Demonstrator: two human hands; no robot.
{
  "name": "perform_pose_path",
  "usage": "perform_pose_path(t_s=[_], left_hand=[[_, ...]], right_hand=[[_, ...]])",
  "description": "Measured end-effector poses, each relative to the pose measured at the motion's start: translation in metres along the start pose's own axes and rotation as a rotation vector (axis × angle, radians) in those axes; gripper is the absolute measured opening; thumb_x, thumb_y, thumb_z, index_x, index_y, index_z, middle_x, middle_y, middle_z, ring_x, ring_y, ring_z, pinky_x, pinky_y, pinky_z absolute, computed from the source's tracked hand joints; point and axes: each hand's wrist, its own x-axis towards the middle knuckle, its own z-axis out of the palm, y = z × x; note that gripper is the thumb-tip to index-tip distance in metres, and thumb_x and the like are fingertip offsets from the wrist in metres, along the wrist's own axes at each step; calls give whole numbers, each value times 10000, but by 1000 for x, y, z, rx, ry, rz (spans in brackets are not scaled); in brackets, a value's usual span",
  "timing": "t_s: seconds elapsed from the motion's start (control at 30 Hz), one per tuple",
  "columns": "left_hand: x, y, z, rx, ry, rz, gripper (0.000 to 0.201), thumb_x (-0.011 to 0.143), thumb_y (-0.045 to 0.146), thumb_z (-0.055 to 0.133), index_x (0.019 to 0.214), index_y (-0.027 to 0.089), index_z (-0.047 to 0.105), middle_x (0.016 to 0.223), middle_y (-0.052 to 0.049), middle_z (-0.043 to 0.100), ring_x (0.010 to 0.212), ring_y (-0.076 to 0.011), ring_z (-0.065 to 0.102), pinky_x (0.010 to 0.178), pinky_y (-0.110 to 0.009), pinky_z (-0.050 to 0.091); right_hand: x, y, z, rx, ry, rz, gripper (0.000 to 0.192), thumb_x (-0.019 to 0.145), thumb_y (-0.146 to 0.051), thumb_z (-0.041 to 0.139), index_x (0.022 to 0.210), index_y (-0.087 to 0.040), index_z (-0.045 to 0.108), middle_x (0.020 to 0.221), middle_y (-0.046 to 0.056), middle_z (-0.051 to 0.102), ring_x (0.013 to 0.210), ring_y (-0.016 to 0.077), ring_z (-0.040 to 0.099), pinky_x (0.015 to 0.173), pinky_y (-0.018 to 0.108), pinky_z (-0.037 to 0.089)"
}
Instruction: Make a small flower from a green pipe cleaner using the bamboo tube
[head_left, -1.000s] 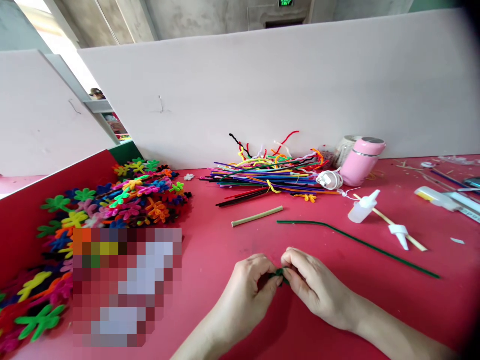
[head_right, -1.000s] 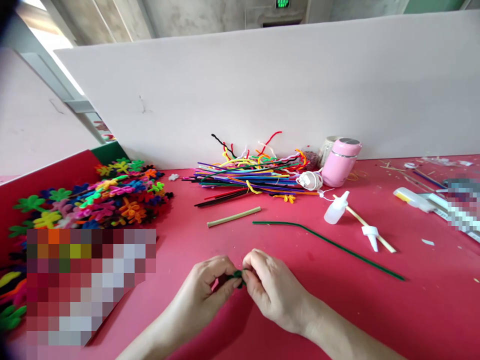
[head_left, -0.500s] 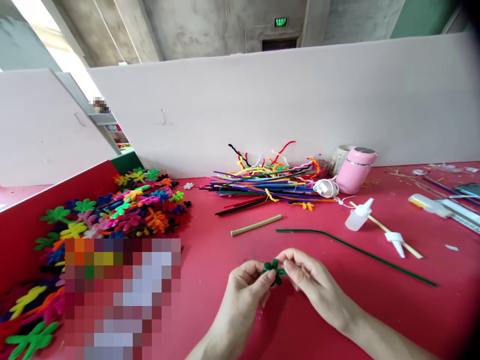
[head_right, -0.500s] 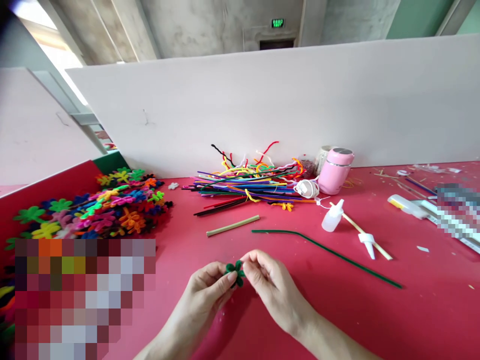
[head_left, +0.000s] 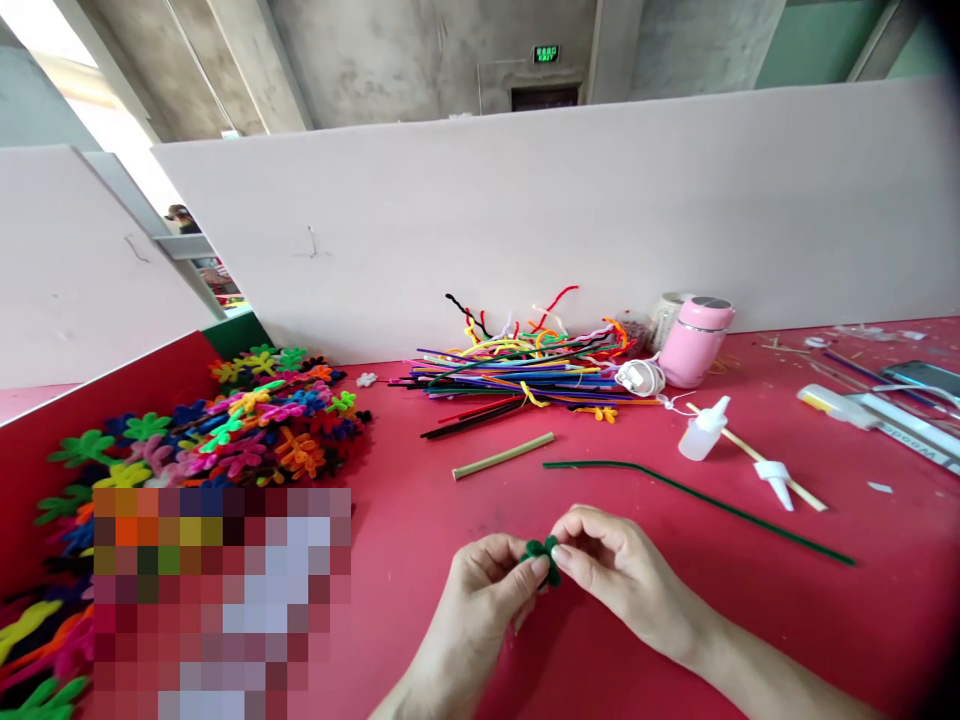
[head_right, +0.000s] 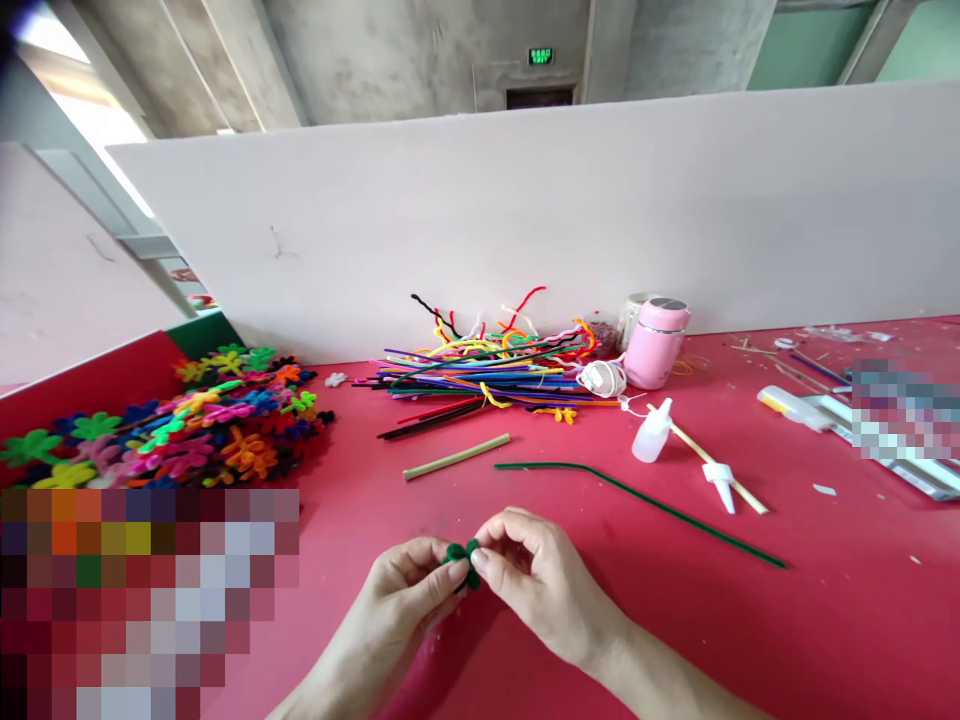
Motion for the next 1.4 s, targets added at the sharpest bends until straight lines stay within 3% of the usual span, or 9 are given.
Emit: perform_pose_path(t_s=[0.13,0.27,0.6,0.7,0.83,1.07,1.23,1.4], left_hand=[[-3,5,3,236,33,58,243,627,339,685,606,114,597,481,46,457,433,-53,313,426,-194,234],[-6,8,6,399,-19,227,201,716,310,603,622,135,569,533,37,451,495,-77,346,477,-197,292],[-12,2,9,923,42,656,159,782,147,467,638,180,528,596,-12,496,551,-122,442,549,-210,360],[-13,0,9,999,38,709,172,780,112,440,670,172,558,635,-42,541,584,-136,474,623,-239,376],[-11,1,7,899,65,632,162,773,150,470,658,172,582,634,-37,541,586,-140,469,608,-238,368],[-3,5,2,307,4,107,202,692,326,618,650,131,583,576,11,506,528,-95,389,503,-204,303],[-2,6,-2,215,-69,35,221,682,327,645,667,115,582,529,39,434,477,-58,297,450,-197,213],[-3,7,-3,162,-216,-56,250,675,342,656,655,105,578,509,45,408,456,-46,259,439,-201,168]], right_hand=[[-3,-1,-1,-159,25,-104,110,831,-204,455,724,-180,461,686,-16,452,614,115,451,579,214,383],[-8,-2,2,-196,28,-163,117,852,-182,396,736,-192,408,689,-20,411,612,117,425,577,220,366],[-10,-4,14,32,57,36,234,897,-302,328,687,-200,325,637,-47,276,574,105,279,527,204,306],[-8,0,16,102,46,66,252,894,-334,334,683,-198,330,629,-50,261,565,101,256,516,203,287],[-3,4,13,185,20,110,271,870,-370,387,669,-190,360,603,-58,247,534,92,235,478,195,252],[1,2,2,335,-66,185,237,819,-365,476,702,-158,475,577,-49,361,528,86,322,501,191,283],[3,4,-3,382,-126,218,178,780,-307,512,709,-145,499,584,-47,391,526,78,328,504,191,279],[4,5,-11,395,-230,211,101,725,-225,538,699,-130,514,600,-38,417,553,76,330,511,193,269]])
